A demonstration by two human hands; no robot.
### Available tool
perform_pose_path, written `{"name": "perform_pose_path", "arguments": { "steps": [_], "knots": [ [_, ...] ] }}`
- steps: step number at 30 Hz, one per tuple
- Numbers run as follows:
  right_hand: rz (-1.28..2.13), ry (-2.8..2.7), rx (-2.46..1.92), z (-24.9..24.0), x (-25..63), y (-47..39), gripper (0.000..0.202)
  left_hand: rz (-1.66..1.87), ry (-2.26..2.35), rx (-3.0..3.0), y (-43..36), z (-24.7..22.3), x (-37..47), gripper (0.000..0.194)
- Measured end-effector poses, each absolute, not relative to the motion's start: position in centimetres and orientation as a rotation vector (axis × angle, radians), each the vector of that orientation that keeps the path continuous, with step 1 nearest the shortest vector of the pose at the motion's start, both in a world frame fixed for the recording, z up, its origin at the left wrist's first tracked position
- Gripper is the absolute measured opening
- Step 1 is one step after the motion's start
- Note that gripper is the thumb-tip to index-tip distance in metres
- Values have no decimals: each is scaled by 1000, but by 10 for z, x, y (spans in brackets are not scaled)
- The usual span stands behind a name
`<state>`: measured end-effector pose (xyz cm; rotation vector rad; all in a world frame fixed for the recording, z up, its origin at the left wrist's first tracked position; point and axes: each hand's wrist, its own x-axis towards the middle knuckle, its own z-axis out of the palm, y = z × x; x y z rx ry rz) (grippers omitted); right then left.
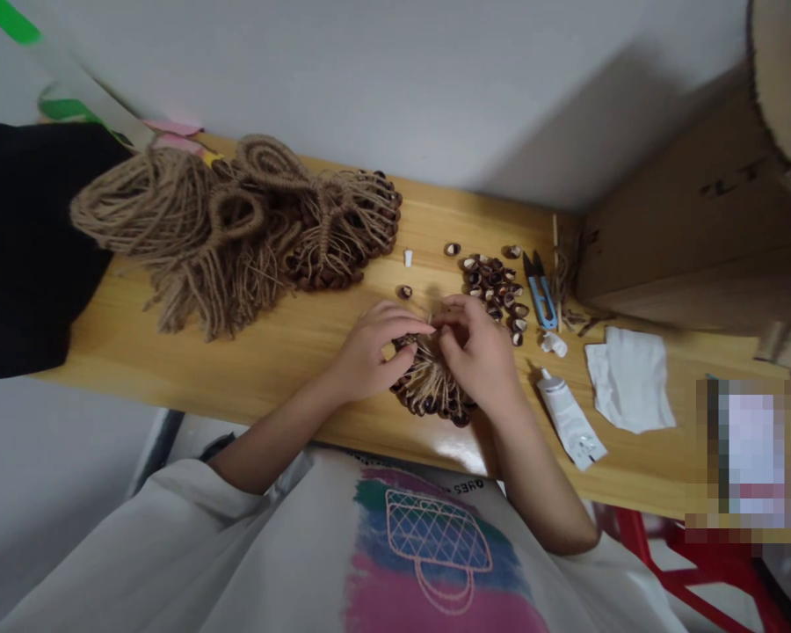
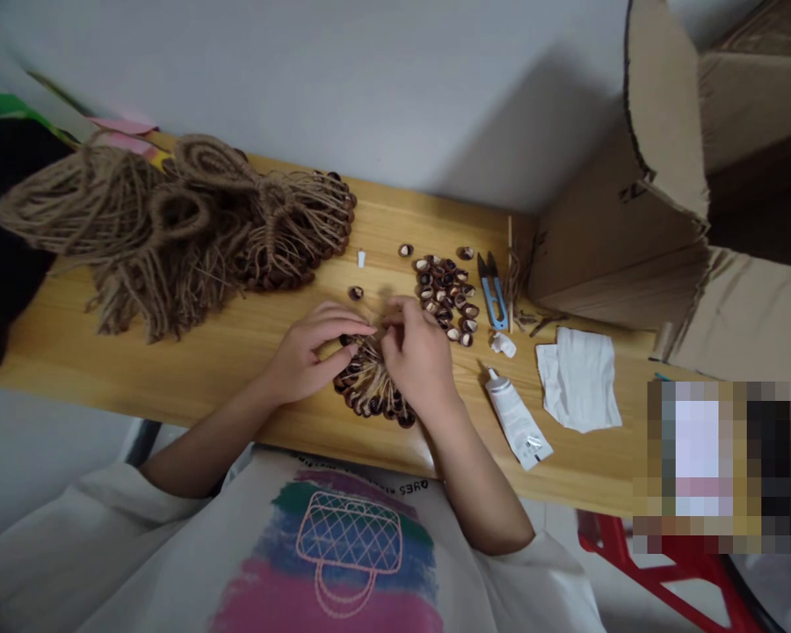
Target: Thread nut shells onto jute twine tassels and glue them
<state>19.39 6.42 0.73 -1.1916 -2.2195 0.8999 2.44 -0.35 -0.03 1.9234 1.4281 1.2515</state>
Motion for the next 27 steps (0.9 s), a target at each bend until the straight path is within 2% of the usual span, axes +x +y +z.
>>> {"name": "perform_pose_path", "arguments": {
  "steps": [6,11,16,19,27],
  "knots": [
    [982,-2210,-1181,10,195,65,20,1178,1472,1907,-4,3,24,32],
    [1021,-2192,-1189,11,195,65,20,1110,1508,1893,-4,4,26,37],
    [1286,-2081,-1189,6,193,65,38,1062,1536,1910,-4,5,25,37],
    [1263,-2101,-1233,6,191,65,39,1032,1525,1925,-4,4,26,38],
    [1156,-2150,-1294,8,190,63,29,1138,1715,1842,-3,3,24,20]
  ]
}}
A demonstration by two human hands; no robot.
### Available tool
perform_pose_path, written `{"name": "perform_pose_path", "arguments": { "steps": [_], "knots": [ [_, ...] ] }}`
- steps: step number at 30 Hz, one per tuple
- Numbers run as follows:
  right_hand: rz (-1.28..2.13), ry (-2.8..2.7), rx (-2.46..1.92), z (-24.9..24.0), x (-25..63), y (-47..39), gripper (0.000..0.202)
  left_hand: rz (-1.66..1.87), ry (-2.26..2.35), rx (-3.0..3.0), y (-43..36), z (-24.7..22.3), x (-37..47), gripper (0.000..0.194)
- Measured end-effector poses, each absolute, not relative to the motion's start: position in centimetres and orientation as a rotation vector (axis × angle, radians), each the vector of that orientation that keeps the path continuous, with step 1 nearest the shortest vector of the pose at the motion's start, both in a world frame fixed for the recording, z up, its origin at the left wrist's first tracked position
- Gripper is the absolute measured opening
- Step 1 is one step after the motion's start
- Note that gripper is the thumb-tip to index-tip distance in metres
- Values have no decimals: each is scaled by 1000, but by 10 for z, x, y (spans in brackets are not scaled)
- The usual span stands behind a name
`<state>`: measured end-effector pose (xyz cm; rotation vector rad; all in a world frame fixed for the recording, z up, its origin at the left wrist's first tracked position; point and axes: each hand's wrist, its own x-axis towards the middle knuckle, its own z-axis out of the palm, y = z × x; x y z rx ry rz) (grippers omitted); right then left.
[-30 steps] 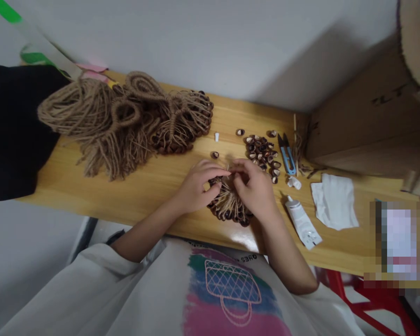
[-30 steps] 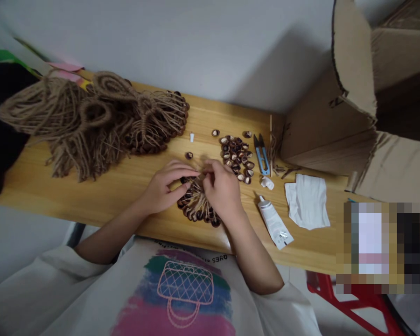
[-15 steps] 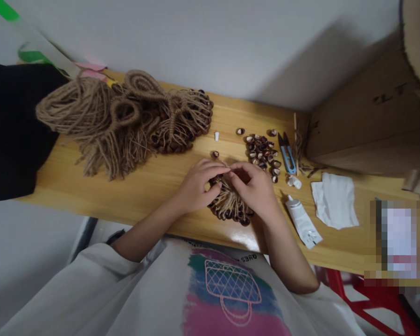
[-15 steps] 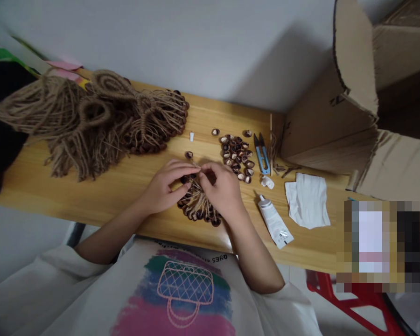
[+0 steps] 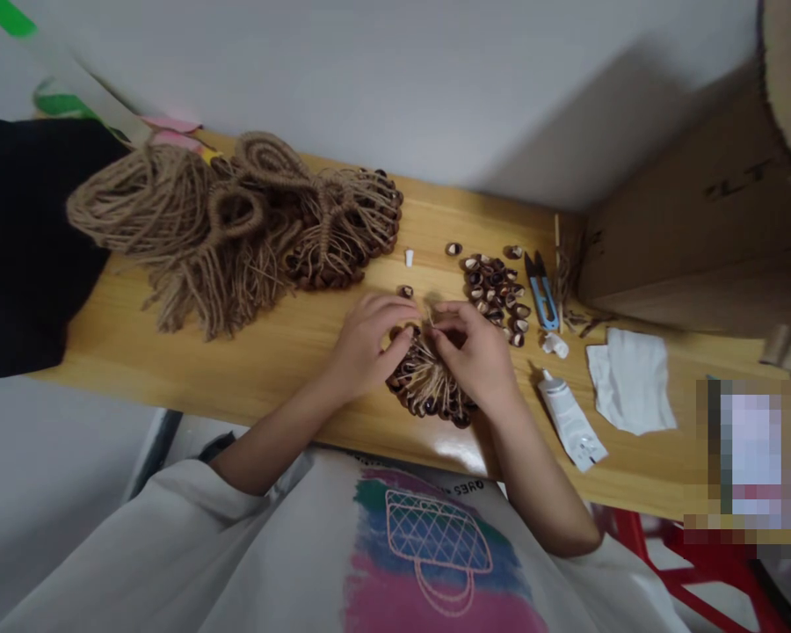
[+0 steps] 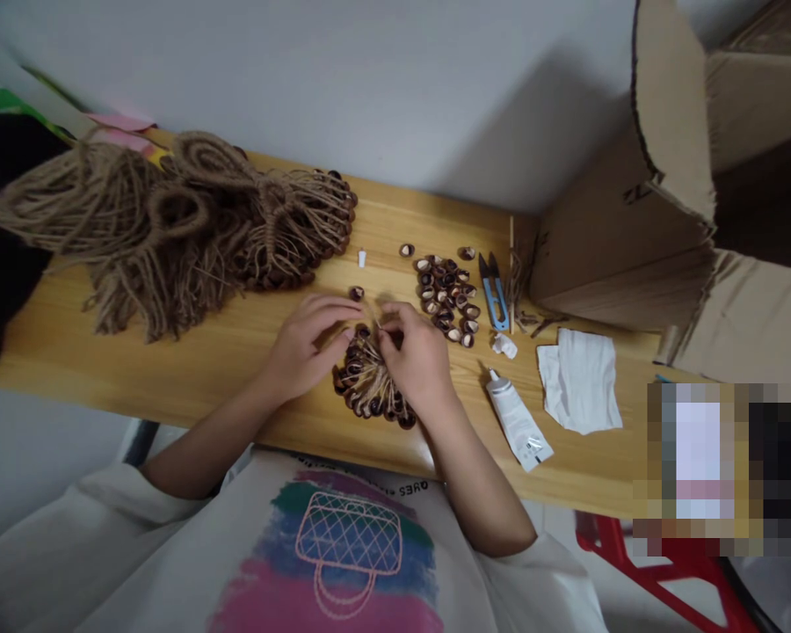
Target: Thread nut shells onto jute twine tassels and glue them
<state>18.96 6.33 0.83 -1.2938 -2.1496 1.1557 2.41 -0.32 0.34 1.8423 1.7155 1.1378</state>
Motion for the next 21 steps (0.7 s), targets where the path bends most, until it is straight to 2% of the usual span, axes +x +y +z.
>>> {"name": "perform_pose_path", "arguments": {
  "steps": [3,9,12,21],
  "knots": [
    [1113,-2154,-1307,7,190,63,27,1125,1901,1783,-3,4,22,20],
    [990,-2189,-1282,5,191,65,20,661,2067,1848,9,12,9,30],
    [944,-2198,-1281,4,192,66,20,551,2059,1877,20,14,4,30],
    [901,-2212,-1263,4,191,66,16,707,1998,1814,36,-3,8,17]
  ]
}}
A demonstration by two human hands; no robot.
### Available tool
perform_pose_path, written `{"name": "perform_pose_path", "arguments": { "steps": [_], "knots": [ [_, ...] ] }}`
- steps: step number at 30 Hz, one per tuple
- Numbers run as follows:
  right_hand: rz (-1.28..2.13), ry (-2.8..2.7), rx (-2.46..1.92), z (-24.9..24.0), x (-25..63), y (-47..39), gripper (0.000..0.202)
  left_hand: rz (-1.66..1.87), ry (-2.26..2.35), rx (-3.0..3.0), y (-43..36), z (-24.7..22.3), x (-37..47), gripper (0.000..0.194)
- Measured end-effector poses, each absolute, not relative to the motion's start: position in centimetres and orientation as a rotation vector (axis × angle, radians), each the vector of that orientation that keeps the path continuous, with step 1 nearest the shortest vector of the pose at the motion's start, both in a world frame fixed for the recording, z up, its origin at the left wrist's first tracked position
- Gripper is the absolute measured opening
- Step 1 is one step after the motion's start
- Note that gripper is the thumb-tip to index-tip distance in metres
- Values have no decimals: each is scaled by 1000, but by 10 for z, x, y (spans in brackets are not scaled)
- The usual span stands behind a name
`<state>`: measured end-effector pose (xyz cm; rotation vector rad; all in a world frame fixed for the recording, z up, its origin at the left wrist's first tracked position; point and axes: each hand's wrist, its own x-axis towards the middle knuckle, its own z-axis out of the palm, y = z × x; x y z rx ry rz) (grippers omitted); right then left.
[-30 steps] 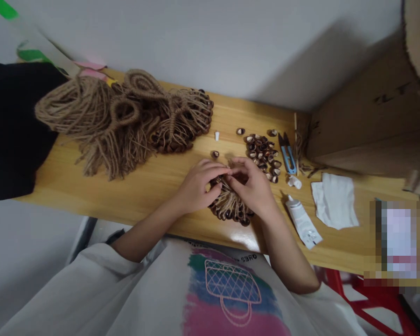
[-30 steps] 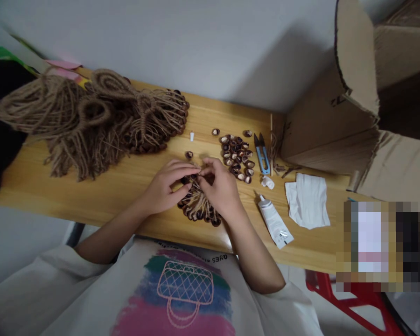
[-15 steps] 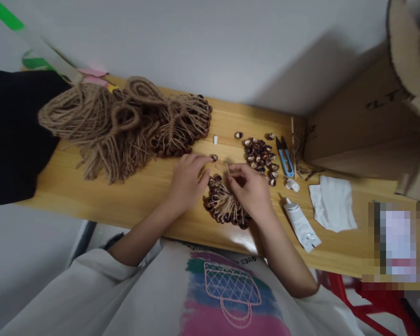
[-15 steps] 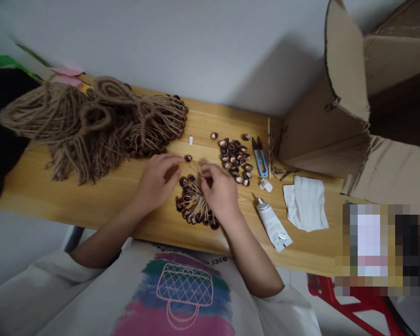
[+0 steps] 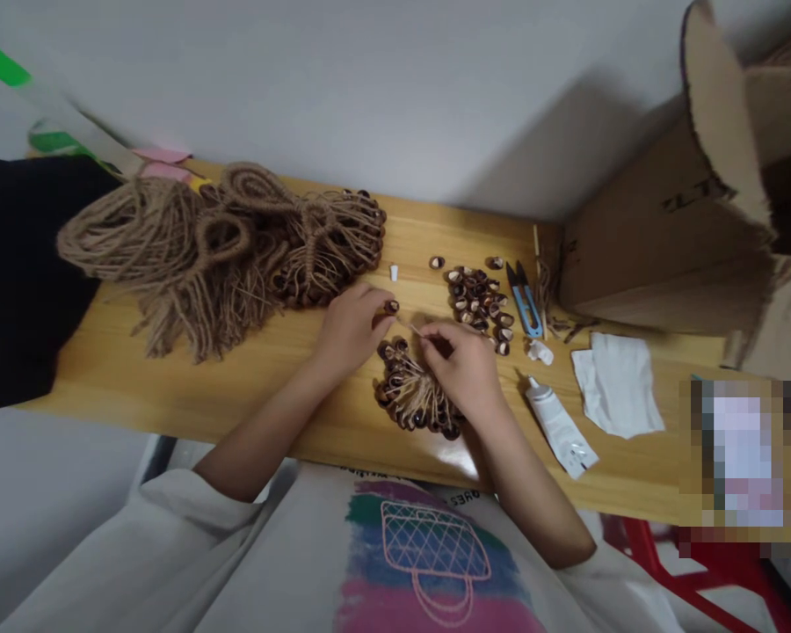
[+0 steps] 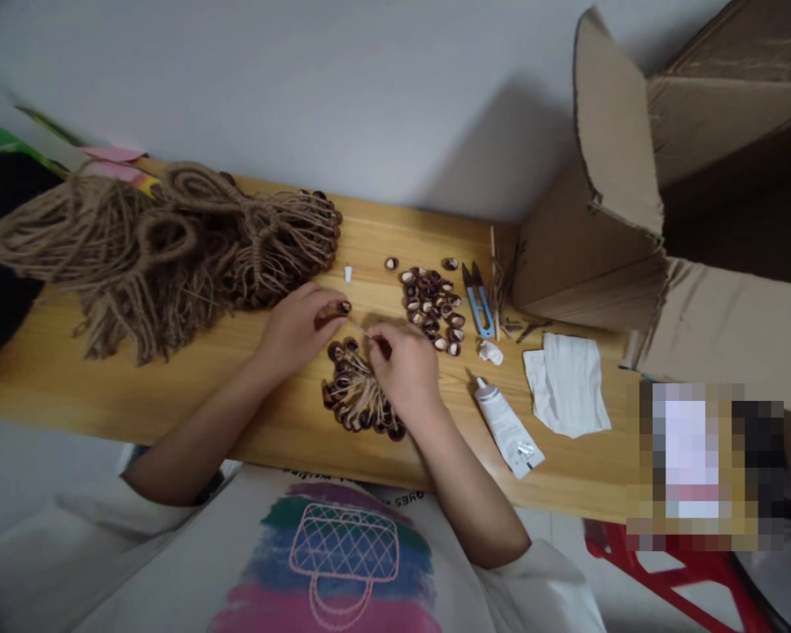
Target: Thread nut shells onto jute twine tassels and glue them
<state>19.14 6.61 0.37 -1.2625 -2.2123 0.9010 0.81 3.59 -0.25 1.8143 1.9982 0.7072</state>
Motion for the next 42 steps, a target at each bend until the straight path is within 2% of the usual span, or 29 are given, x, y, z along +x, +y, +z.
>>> {"name": "perform_pose_path", "arguments": {
  "steps": [15,42],
  "knots": [
    [903,-2207,-1181,2,192,67,15,1041,1778,1747,30,-3,3,15],
    [916,-2197,-1082,0,190,67,13,974,1676,1749,25,0,13,21]
  ]
}}
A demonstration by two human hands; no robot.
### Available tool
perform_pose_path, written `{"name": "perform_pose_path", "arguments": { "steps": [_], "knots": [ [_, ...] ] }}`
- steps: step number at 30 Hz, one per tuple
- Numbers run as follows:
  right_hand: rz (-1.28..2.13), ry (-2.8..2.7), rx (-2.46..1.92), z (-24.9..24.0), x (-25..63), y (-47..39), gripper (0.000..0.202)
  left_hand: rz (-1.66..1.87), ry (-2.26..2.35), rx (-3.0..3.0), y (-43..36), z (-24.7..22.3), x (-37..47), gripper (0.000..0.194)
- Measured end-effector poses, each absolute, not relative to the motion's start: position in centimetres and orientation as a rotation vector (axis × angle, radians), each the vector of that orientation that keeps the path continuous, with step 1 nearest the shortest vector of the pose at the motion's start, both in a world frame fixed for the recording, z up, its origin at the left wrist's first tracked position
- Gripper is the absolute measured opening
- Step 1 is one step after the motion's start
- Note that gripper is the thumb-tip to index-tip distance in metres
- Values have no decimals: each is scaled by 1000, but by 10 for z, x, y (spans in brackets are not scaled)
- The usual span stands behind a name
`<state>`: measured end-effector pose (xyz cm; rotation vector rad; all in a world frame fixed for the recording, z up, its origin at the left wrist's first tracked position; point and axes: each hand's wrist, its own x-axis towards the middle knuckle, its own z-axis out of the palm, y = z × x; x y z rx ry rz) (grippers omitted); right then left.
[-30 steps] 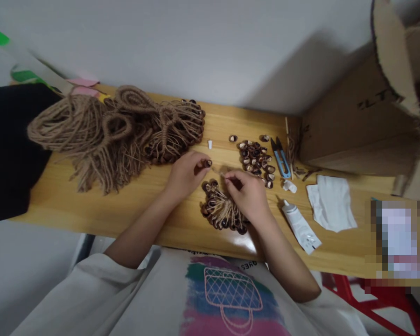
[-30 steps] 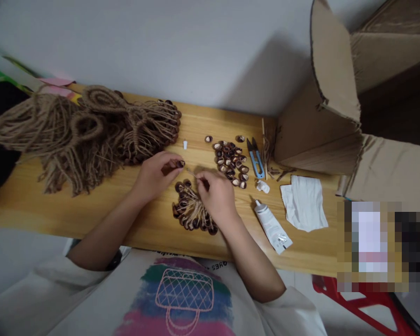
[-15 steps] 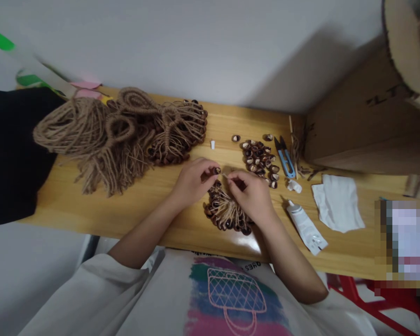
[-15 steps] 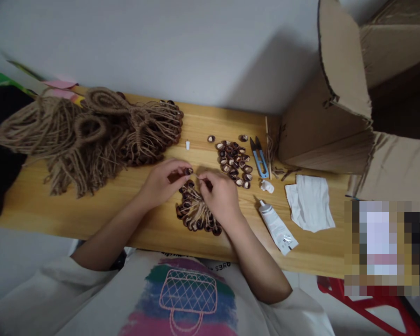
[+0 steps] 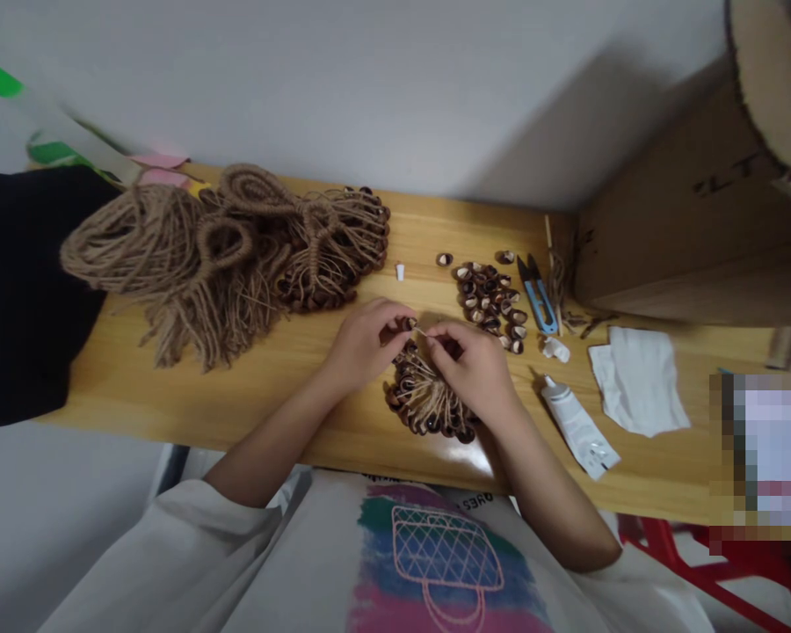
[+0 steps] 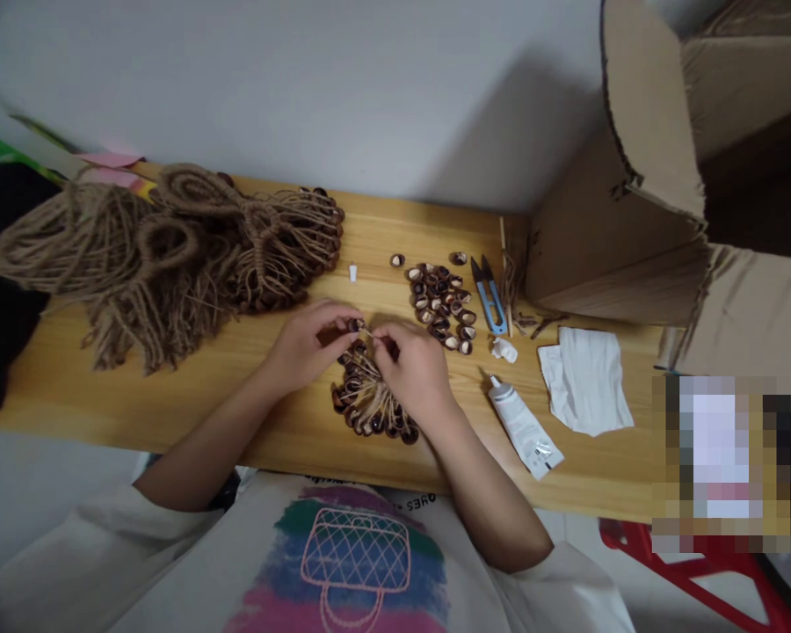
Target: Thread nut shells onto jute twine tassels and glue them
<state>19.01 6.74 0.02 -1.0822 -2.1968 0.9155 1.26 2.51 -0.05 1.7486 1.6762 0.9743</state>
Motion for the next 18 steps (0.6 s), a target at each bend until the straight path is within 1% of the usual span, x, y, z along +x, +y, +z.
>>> {"name": "perform_pose_path", "arguments": {
  "steps": [7,18],
  "knots": [
    [943,-2192,-1115,2,190,67,13,990,1654,1764,25,-2,13,25],
    [980,-2187,-1164,4,189,66,16,999,1620,1761,25,0,13,22]
  ]
}}
